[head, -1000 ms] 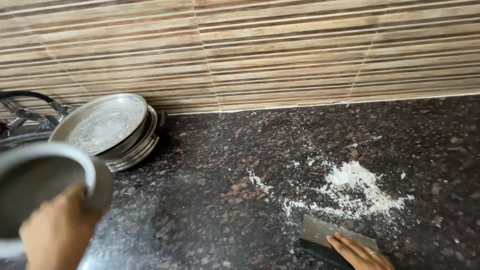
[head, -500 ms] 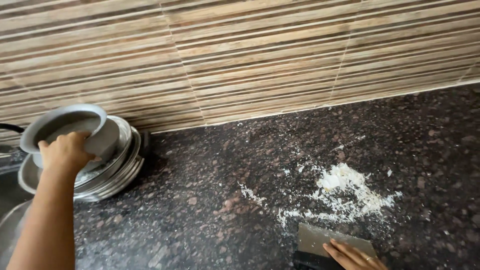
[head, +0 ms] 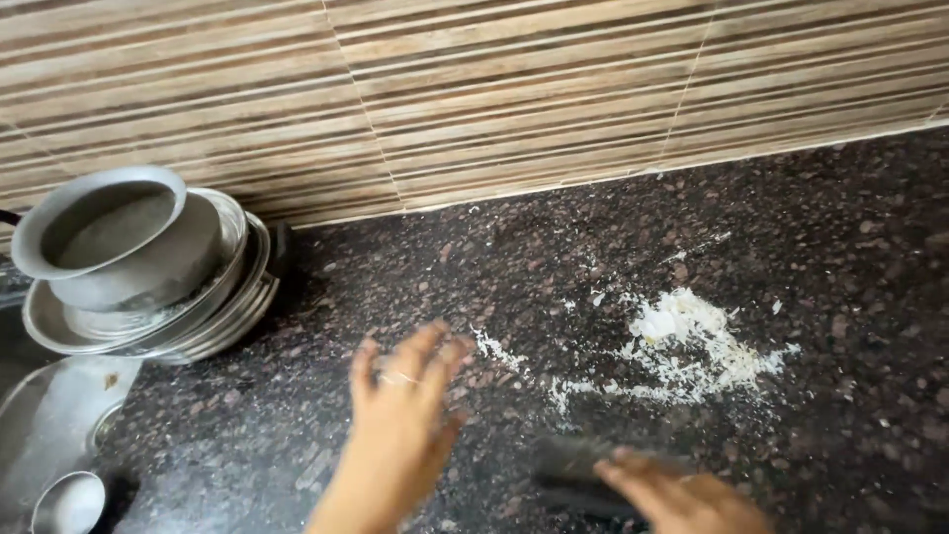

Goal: Scrape and clean spilled white powder from a kitchen countertop using a bench scraper.

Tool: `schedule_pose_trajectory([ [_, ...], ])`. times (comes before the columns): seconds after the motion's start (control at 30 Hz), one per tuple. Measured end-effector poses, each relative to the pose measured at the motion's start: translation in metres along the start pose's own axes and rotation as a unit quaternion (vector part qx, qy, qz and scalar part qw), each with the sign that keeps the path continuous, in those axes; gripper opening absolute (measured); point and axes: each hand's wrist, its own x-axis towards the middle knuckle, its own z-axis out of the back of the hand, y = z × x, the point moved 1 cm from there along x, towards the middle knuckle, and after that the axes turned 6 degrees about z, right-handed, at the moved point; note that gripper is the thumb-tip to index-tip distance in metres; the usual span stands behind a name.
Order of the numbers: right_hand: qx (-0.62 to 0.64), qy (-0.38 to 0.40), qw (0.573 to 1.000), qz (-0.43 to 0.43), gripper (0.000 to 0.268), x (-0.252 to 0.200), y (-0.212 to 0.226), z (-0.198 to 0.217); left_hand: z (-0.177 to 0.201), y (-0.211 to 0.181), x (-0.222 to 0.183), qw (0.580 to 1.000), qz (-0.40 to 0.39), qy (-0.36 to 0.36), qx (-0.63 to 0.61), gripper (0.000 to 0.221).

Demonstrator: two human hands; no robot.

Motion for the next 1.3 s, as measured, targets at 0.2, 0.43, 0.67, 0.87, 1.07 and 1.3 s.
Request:
schedule_pose_trajectory([
  [0.2,-0.120,0.019,0.992,-0.024,0.043,0.043,0.029,-0.054,-0.082,-0.031,-0.055,0.995,0.042,0.080,-0.037,0.075],
  [0.43,-0.123,0.022,0.991,-0.046,0.055,0.031,0.031,-0.050,-0.117,-0.044,-0.080,0.980,0.113,0.115,-0.114,0.085],
  [0.67,-0.183,0.190,0.944,-0.197,0.048,0.066,-0.017,0.009,-0.120,-0.064,-0.088,0.967,0.178,0.097,-0.153,0.085],
  [0.87,0.043,0.163,0.909,-0.382,0.053,0.050,-0.042,0.110,-0.147,-0.088,-0.058,0.876,0.301,0.057,-0.372,0.053],
  [1.07,0.242,0.103,0.799,-0.541,0.044,0.036,-0.043,0.145,-0.255,-0.124,0.021,0.657,0.385,-0.021,-0.648,0.056],
  [1.3,0.388,-0.124,0.794,-0.451,0.035,-0.036,-0.112,0.089,-0.277,-0.224,0.054,0.587,0.359,-0.121,-0.715,0.054],
])
